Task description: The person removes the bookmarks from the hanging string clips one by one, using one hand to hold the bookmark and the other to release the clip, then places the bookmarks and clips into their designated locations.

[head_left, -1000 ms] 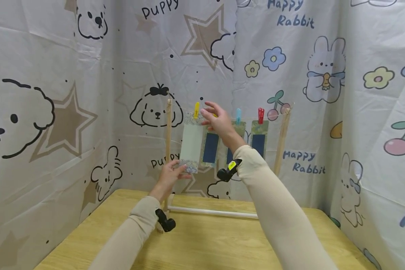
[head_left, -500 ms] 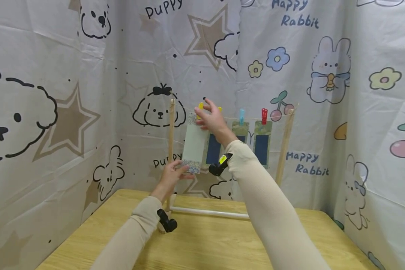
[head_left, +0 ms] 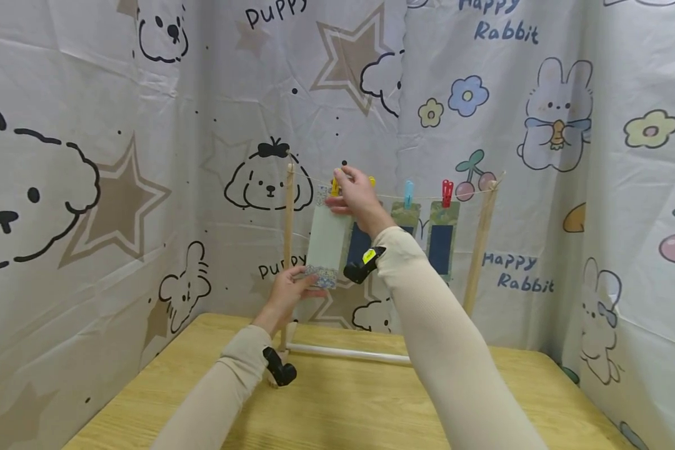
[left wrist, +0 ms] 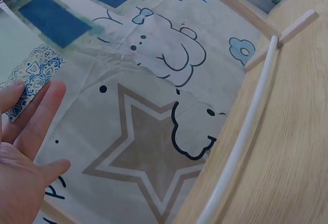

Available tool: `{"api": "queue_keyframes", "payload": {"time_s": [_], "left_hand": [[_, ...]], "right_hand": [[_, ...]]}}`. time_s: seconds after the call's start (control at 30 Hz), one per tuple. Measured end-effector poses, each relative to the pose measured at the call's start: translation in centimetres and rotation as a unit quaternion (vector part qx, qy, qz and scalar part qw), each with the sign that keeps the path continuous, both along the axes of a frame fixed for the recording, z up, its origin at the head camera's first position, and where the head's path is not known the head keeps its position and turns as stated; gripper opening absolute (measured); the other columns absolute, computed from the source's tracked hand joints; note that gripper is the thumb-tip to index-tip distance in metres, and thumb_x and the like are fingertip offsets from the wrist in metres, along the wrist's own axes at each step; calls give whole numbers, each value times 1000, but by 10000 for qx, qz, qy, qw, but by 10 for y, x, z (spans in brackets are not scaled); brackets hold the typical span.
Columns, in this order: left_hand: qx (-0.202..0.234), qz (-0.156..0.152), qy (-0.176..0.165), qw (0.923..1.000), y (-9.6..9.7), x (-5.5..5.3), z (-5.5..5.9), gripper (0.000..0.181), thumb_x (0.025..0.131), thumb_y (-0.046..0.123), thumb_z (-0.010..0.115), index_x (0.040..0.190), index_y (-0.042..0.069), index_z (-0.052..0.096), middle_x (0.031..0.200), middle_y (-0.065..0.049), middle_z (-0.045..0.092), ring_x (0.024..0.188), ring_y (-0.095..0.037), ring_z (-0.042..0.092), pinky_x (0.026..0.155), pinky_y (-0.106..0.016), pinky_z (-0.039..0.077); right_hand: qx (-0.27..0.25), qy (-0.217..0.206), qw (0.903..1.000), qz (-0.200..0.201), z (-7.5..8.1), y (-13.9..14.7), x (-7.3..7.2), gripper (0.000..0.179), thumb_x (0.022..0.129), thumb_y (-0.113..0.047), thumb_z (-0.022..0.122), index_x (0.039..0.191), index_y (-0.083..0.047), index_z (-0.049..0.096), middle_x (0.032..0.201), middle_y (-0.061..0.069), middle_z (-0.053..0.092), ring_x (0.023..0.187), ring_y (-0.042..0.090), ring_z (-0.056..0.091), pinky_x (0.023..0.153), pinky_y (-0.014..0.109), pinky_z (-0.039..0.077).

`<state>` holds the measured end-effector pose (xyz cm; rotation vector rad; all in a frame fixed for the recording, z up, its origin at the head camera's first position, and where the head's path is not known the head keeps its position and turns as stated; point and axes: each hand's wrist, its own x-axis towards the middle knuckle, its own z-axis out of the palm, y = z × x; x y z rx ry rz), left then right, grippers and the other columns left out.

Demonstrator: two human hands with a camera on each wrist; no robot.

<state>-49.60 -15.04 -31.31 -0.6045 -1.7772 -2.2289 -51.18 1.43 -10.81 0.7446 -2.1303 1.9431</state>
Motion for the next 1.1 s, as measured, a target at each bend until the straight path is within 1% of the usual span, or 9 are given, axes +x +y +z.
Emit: {"api": "queue_keyframes", "payload": {"time_s": [0.13,0.23,0.33,0.43,0.57,0.67,0.83,0.97,1.1], "left_hand": [[-2,-67,41,10000,-1,0,-1,20,105,3,60,120,-10,63,98,-15,74,81,-29,77,106,-51,45],[-51,-26,22,10000,-2,0,-1,19,105,3,60,119,-9,63,96,-14,73,82,-30,77,107,-51,45],[-57,29,-17,10000,-2,0,-1,19,105,4,61,119,-8,62,92,-12,73,82,-30,77,110,-51,41],[-39,133,-47,9999,-4,0,-1,21,104,3,62,122,-9,61,89,-11,72,80,-29,77,112,-52,39],[2,152,-63,9999,-5,0,-2,24,104,1,61,125,-11,61,91,-12,72,78,-28,77,107,-50,44],[-83,100,-20,9999,-5,0,-2,25,104,3,61,125,-10,62,96,-13,72,81,-28,77,105,-47,47],[-89,75,72,9999,-5,0,-2,25,105,3,60,125,-12,62,100,-17,74,82,-29,77,104,-49,48],[-164,91,110,9998,-6,-1,-2,26,105,4,60,126,-11,61,100,-17,73,82,-28,77,110,-51,41],[-186,128,53,9997,-6,-1,-2,26,105,4,61,127,-9,62,100,-16,73,83,-29,77,113,-53,36]], "right_hand": [[-145,-96,9998,-64,2,-3,1,46,113,-31,45,154,-10,46,142,14,53,79,18,69,72,29,59],[-143,-100,9997,-147,4,-6,2,41,113,-30,44,144,-5,54,130,15,57,77,16,68,68,26,58],[-140,-69,9997,-194,5,-8,2,41,113,-30,44,143,-5,54,126,15,58,78,16,69,67,26,58],[-126,-30,9998,-172,5,-9,2,41,113,-29,43,145,-4,52,132,18,57,79,17,69,67,26,58],[-242,-17,9994,-230,4,-12,1,41,113,-25,43,146,-1,49,136,21,57,74,15,67,65,25,57],[-457,30,9984,-345,3,-13,0,40,113,-22,47,146,0,50,134,21,59,68,13,65,60,22,56],[-702,270,9956,-553,1,-14,-2,37,109,-18,55,141,1,58,128,24,64,61,10,63,53,20,52],[-978,383,9914,-777,0,-14,-3,32,107,-13,59,135,1,65,119,22,66,60,8,62,51,19,48],[-1203,361,9873,-973,-2,-14,-3,29,106,-11,61,131,0,69,114,16,67,62,8,62,55,19,48]]}}
